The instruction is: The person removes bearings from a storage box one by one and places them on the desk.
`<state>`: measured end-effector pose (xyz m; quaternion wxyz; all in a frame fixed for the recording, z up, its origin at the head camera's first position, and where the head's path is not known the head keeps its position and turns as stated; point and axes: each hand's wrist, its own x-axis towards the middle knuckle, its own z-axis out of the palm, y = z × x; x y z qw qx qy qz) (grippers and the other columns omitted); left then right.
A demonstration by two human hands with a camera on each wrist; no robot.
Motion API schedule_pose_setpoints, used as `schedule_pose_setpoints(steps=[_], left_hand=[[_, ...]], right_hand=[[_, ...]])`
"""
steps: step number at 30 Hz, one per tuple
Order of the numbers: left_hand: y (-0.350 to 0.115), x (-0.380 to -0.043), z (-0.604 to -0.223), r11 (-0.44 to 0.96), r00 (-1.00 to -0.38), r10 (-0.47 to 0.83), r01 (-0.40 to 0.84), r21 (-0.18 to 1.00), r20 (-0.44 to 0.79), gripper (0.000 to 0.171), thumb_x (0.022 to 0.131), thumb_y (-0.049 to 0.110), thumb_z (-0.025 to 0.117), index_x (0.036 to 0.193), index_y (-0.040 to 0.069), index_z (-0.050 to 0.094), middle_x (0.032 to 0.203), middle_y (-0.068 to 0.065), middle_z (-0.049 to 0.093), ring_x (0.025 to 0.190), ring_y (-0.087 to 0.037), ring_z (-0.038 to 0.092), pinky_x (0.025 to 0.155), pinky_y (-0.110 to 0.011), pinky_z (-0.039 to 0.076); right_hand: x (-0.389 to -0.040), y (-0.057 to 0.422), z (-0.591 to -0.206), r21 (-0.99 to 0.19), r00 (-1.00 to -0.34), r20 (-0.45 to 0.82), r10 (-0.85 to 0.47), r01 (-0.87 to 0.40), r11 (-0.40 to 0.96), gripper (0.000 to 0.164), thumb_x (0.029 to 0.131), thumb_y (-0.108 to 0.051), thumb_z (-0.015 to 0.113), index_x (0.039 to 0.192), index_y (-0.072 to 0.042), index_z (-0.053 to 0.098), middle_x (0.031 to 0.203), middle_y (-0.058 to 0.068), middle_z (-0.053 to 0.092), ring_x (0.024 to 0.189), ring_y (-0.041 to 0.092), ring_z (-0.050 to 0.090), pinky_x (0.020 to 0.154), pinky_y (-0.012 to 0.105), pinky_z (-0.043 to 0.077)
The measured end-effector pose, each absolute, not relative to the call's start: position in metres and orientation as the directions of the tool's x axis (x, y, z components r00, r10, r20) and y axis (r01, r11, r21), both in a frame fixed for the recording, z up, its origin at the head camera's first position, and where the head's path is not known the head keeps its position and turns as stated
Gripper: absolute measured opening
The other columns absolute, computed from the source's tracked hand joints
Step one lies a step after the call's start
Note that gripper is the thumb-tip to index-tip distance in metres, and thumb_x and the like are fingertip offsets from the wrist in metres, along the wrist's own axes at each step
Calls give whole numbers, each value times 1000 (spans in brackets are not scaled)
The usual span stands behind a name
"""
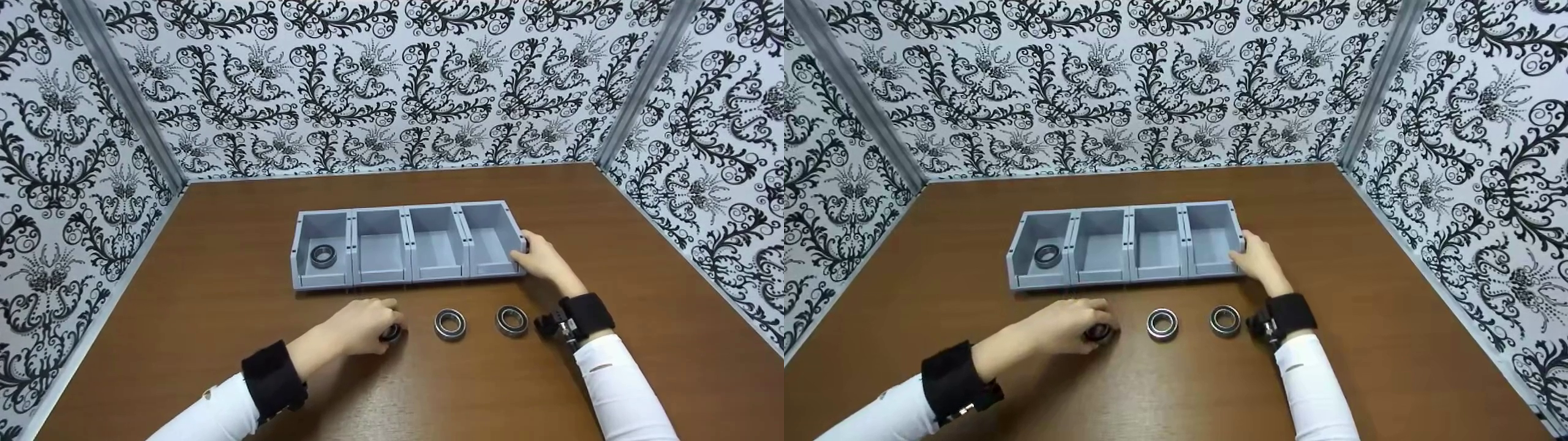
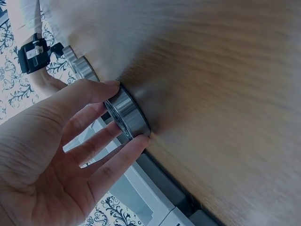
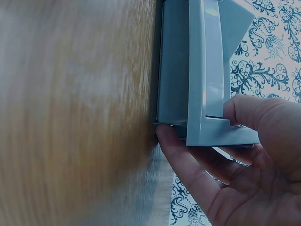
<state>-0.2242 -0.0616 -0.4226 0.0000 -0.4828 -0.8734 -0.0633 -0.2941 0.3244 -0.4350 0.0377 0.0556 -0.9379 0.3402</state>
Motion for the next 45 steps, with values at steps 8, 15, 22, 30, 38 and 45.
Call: schedule_pose_setpoints(steps=[8,15,22,30,38,45], left_hand=[[-62,-224,-423,526,-533,845,844,104,49,38,77,7,85,114,12,79,99,-5,66,83,-23,69,68,-36,59],[-64,-222,-421,518,-525,849,849,108,62,36,79,6,85,115,12,79,98,-4,66,81,-21,68,68,-34,59],[-65,-221,-422,515,-520,851,853,82,67,37,79,10,88,115,12,77,97,-4,66,83,-21,69,69,-34,59],[-65,-220,-417,513,-519,850,854,88,87,40,77,9,89,116,10,76,105,-6,70,89,-23,71,74,-37,61],[-71,-219,-410,512,-518,844,856,75,141,36,77,8,87,111,9,77,99,-5,70,84,-24,72,67,-38,61],[-77,-219,-401,540,-551,825,834,108,124,38,77,5,87,114,9,77,107,-7,72,94,-28,73,73,-43,62]], right_hand=[[-295,325,-437,-622,-986,136,-94,-159,766,47,93,-4,61,133,19,52,113,35,66,99,44,66,87,54,53],[-295,324,-436,-624,-986,140,-89,-158,765,48,93,-5,61,134,19,52,113,35,66,100,44,65,88,55,53],[-295,324,-436,-629,-985,151,-86,-163,760,47,91,-3,61,131,19,53,109,33,66,98,42,64,88,54,52],[-295,324,-435,-635,-987,132,-90,-154,757,47,93,-4,61,133,19,52,111,34,66,98,43,66,86,52,53],[-295,326,-436,-630,-988,116,-100,-151,762,50,95,-4,60,137,21,48,116,38,65,104,48,66,90,57,53],[-296,325,-437,-634,-988,124,-95,-152,759,48,95,-3,61,135,20,50,114,37,66,102,46,67,89,55,54]])
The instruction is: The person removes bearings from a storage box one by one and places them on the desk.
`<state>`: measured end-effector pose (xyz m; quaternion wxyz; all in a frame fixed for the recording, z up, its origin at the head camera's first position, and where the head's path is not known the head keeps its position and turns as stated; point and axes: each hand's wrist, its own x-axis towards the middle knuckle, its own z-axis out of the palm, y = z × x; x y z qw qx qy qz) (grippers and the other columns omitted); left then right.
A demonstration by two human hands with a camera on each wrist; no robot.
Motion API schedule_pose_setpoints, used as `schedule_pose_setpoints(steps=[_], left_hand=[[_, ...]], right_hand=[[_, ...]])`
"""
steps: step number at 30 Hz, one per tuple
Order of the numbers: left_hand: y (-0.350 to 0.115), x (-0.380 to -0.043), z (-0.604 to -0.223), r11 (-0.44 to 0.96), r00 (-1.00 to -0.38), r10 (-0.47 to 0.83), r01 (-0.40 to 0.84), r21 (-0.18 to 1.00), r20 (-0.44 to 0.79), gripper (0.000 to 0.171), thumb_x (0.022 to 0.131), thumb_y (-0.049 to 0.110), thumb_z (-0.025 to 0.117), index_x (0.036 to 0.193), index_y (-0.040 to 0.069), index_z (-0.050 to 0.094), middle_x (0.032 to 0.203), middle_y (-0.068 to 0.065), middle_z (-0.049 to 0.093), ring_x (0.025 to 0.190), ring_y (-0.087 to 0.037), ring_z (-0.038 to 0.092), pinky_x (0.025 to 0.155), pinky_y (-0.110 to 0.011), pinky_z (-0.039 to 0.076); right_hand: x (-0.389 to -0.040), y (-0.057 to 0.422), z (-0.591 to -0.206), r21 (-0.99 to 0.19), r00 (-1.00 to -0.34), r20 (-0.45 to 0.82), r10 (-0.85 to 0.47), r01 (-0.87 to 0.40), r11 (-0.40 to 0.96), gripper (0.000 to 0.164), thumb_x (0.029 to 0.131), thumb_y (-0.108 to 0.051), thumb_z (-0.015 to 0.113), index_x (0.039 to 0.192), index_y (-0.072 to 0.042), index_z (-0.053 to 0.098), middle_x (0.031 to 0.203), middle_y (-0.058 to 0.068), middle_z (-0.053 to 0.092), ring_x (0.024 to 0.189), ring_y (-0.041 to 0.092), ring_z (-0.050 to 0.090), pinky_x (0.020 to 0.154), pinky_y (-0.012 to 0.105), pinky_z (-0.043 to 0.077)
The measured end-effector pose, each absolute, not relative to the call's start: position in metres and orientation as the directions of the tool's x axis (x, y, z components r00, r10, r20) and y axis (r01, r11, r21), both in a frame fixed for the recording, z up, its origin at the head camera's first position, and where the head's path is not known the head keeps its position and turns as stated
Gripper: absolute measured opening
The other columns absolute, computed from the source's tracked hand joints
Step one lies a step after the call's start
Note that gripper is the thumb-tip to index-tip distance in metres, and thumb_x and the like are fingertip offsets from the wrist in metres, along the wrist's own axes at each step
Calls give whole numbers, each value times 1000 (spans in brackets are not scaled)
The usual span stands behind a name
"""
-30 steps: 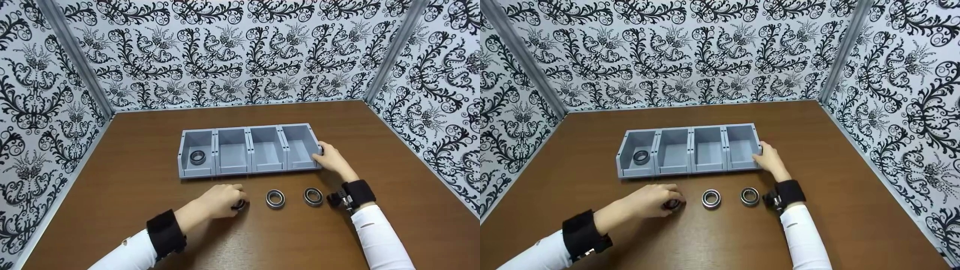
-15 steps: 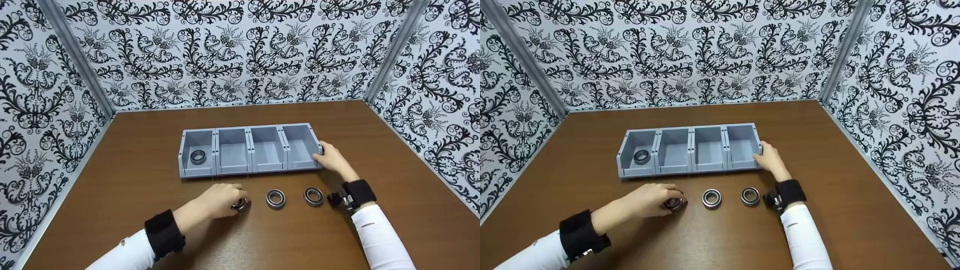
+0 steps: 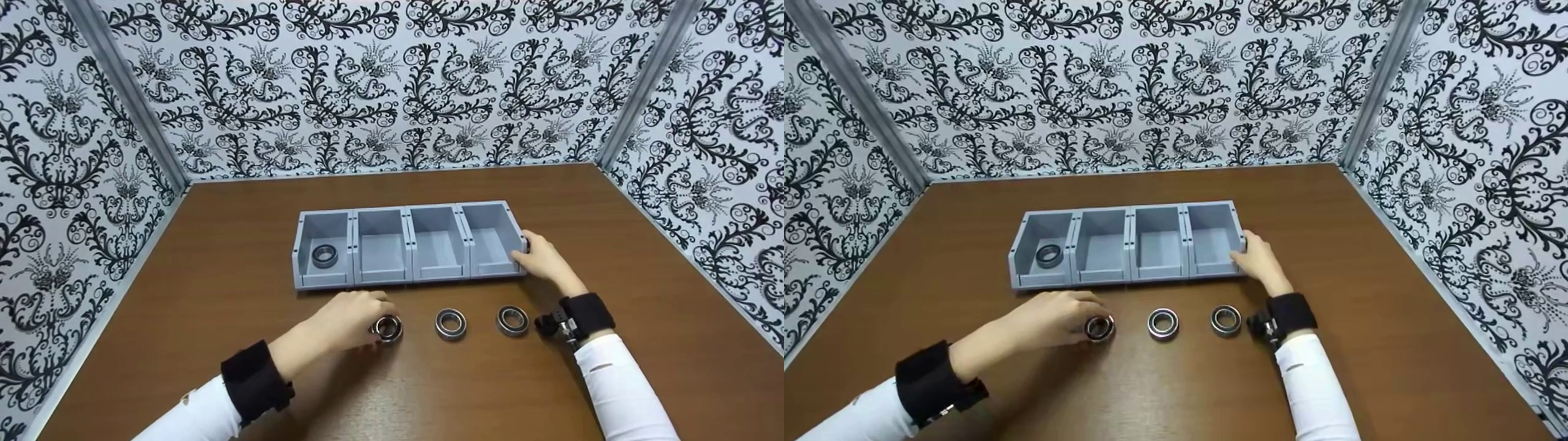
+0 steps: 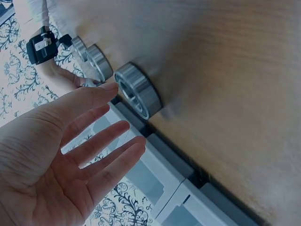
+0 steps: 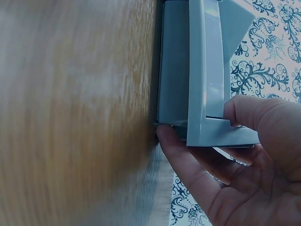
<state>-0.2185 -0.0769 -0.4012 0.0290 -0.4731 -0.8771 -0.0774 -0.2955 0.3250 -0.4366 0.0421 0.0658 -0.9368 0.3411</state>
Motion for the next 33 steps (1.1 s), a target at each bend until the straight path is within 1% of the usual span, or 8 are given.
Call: schedule_pose_setpoints(steps=[5,8,12,14,19,21,26,33], left_hand=[[-81,-219,-394,557,-566,814,824,105,130,40,78,6,87,117,8,76,110,-8,73,96,-29,74,75,-44,62],[-84,-220,-390,569,-580,804,815,113,136,42,78,3,87,118,7,76,112,-9,73,97,-30,74,76,-45,62],[-88,-223,-384,583,-600,787,800,140,147,44,78,-3,80,120,6,76,111,-10,73,96,-31,74,73,-47,62],[-90,-225,-382,587,-605,781,796,149,153,44,79,-3,79,122,6,76,112,-10,72,97,-32,73,73,-48,61],[-95,-230,-376,609,-633,760,773,176,150,43,84,-2,81,125,7,75,120,-11,71,109,-34,71,86,-50,60],[-97,-233,-375,620,-646,749,762,188,149,43,85,-2,81,126,7,75,121,-11,70,111,-34,70,89,-51,59],[-102,-241,-371,636,-665,730,746,198,157,40,86,0,79,126,7,75,121,-11,71,112,-34,69,91,-51,59],[-112,-251,-368,678,-705,692,708,198,151,42,87,2,79,127,8,74,126,-11,71,111,-34,69,91,-51,58]], right_hand=[[-296,325,-437,-633,-988,125,-91,-150,760,48,94,-3,60,135,19,50,113,36,67,100,44,67,88,54,54],[-295,326,-436,-631,-988,129,-90,-152,761,48,94,-4,60,134,20,50,112,36,67,99,45,67,87,54,54],[-295,326,-435,-632,-987,135,-88,-154,760,48,93,-3,61,134,20,50,111,36,67,100,45,66,88,55,53],[-295,326,-435,-631,-987,134,-86,-152,761,48,94,-3,61,134,20,50,112,36,66,100,45,66,89,55,53],[-295,325,-435,-632,-988,126,-86,-147,761,48,94,-4,61,134,19,51,112,34,67,99,42,67,87,53,53],[-295,324,-435,-634,-988,126,-86,-147,759,47,94,-4,61,134,19,51,112,34,67,97,41,67,86,53,54],[-295,324,-435,-636,-989,127,-78,-141,759,46,94,-4,62,133,18,52,111,33,67,97,41,67,85,51,54],[-295,325,-436,-632,-988,132,-82,-148,761,47,94,-4,62,133,19,52,109,33,68,96,42,67,85,52,54]])
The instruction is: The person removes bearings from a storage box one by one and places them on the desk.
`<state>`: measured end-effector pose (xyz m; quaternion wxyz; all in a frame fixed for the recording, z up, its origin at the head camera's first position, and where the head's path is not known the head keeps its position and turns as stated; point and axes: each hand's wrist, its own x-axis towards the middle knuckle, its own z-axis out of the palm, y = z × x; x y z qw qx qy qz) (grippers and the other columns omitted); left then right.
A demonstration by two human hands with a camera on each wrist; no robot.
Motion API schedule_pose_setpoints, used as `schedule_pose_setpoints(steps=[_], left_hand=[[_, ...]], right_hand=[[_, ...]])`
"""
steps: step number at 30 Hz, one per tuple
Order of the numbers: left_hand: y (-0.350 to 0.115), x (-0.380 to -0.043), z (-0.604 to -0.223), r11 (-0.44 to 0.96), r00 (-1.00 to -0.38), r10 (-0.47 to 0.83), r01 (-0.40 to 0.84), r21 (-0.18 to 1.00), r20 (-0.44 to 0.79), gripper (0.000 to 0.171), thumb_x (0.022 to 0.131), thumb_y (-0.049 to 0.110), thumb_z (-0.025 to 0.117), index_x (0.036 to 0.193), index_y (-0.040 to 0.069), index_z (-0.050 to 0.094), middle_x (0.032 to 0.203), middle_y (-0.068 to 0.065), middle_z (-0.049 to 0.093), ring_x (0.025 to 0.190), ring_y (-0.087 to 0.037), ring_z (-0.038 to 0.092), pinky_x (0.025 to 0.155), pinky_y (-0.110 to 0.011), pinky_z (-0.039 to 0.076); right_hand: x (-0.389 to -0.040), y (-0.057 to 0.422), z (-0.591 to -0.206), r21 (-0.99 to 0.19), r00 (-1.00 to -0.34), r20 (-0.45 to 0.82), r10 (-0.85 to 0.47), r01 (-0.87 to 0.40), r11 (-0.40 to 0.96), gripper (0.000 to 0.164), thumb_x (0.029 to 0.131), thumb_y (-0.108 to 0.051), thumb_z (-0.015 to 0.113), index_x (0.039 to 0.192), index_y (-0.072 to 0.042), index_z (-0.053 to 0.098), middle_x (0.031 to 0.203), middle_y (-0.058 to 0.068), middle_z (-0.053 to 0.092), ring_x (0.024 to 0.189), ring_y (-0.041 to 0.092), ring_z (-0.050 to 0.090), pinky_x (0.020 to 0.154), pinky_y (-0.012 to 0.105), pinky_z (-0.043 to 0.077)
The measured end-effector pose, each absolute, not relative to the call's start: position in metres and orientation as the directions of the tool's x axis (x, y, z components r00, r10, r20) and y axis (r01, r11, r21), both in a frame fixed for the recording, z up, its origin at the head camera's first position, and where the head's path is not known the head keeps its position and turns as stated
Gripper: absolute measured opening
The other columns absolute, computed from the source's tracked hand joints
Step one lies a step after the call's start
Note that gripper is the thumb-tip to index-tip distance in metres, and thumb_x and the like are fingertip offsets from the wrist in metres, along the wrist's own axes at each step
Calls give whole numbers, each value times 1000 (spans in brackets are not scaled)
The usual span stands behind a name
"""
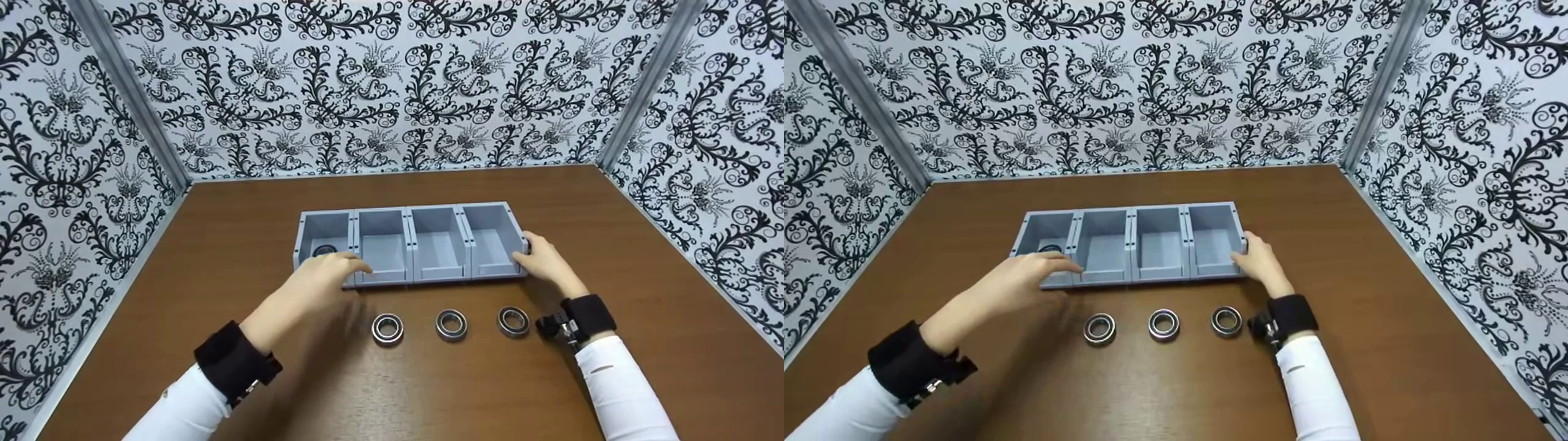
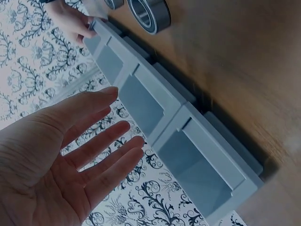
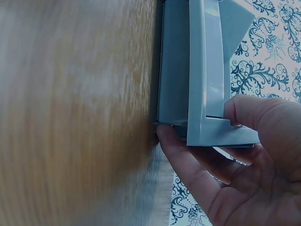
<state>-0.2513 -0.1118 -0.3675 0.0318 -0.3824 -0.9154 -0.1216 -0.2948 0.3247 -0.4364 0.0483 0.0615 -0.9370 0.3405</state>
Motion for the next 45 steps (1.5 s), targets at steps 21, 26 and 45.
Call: schedule_pose_setpoints(steps=[21,26,45], left_hand=[[-125,-280,-358,785,-805,576,593,179,145,39,86,11,83,124,8,76,116,-10,74,100,-30,70,84,-52,59],[-127,-289,-360,811,-834,541,552,195,109,42,87,16,85,127,9,75,122,-13,73,110,-32,69,91,-54,58],[-134,-318,-374,843,-868,490,496,209,85,45,86,8,81,131,3,72,130,-21,68,124,-42,63,98,-59,54]], right_hand=[[-293,326,-435,-638,-988,123,-88,-147,756,46,94,-3,60,134,19,51,110,32,68,95,38,67,81,45,54],[-293,326,-436,-636,-988,123,-89,-147,758,46,94,-3,61,134,19,51,109,32,67,95,38,67,82,47,54],[-294,325,-434,-633,-990,111,-86,-137,762,48,96,-4,60,137,19,50,114,34,67,99,40,66,87,51,53]])
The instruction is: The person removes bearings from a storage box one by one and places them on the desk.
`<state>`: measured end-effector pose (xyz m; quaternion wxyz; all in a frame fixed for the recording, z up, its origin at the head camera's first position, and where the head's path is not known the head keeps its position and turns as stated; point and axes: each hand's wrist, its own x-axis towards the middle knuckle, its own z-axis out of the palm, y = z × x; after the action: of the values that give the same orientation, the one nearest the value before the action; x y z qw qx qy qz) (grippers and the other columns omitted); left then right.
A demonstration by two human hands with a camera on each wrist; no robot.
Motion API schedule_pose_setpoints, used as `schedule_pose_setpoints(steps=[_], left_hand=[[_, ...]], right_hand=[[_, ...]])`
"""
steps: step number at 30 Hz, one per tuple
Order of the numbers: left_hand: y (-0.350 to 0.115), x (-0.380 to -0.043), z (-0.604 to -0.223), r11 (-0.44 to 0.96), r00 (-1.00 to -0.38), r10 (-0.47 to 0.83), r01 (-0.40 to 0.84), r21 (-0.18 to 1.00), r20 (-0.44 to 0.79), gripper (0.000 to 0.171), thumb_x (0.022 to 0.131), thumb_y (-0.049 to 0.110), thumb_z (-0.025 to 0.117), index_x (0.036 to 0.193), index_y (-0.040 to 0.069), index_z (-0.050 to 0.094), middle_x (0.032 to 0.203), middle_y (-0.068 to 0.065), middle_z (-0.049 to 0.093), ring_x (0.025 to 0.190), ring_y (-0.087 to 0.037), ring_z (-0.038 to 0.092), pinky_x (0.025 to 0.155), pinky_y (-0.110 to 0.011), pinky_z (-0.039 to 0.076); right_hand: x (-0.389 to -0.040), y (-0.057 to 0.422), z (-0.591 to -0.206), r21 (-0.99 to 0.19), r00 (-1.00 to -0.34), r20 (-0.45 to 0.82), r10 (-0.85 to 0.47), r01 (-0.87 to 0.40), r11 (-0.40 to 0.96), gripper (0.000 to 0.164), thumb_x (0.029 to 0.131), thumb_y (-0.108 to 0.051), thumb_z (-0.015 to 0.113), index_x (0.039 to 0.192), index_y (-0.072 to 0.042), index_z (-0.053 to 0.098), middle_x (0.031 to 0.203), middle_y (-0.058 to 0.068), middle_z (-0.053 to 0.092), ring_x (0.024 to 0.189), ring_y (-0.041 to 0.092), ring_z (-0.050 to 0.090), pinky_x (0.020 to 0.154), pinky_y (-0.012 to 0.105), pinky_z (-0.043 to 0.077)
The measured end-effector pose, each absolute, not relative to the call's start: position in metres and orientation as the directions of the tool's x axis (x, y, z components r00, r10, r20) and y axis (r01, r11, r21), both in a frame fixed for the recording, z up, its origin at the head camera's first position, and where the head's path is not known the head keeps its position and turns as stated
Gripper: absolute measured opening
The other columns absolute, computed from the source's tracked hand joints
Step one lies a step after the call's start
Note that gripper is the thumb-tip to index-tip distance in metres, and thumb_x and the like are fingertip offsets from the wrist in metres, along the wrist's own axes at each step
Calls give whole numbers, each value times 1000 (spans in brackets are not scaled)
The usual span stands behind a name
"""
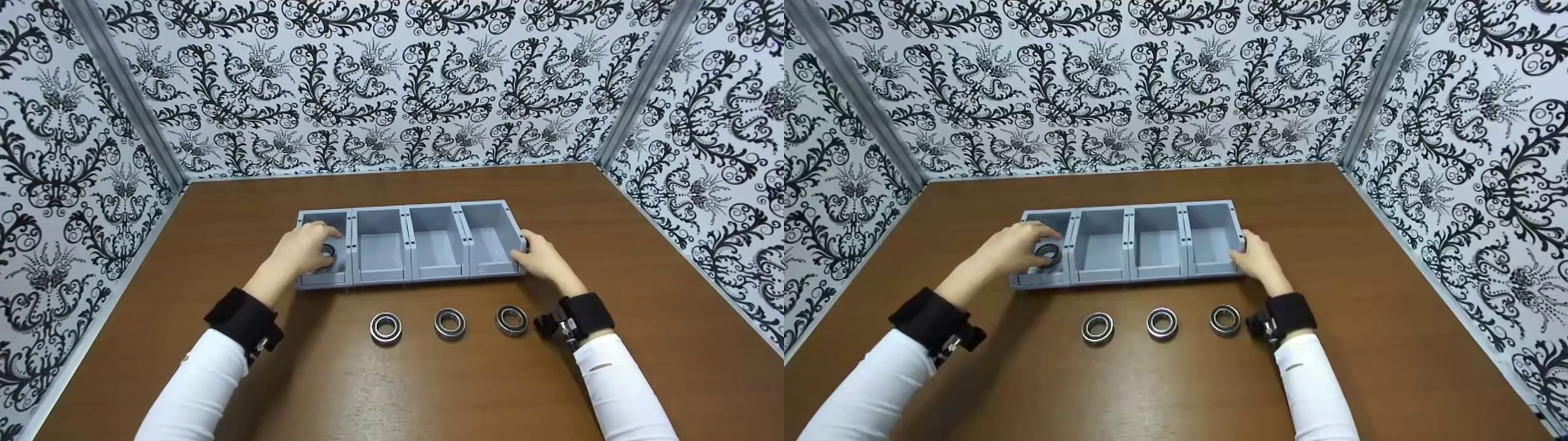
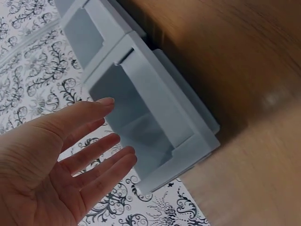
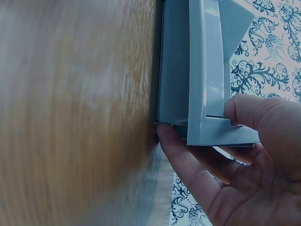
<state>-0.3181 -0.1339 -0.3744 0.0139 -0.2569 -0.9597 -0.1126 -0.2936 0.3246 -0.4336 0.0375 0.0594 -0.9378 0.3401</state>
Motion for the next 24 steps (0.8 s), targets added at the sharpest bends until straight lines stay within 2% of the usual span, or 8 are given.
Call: schedule_pose_setpoints(steps=[13,24], left_hand=[[-130,-329,-378,866,-885,466,460,198,18,50,84,9,79,133,0,69,132,-24,66,126,-42,61,103,-57,52],[-126,-337,-386,882,-886,461,453,128,-39,50,81,6,80,129,-1,70,130,-26,67,121,-45,63,97,-58,55]], right_hand=[[-293,324,-436,-643,-988,129,-88,-151,751,45,95,-3,62,133,18,52,110,32,67,98,39,66,86,51,53],[-294,324,-436,-642,-988,131,-80,-145,753,44,94,-3,62,132,17,53,109,32,68,98,41,67,86,51,54]])
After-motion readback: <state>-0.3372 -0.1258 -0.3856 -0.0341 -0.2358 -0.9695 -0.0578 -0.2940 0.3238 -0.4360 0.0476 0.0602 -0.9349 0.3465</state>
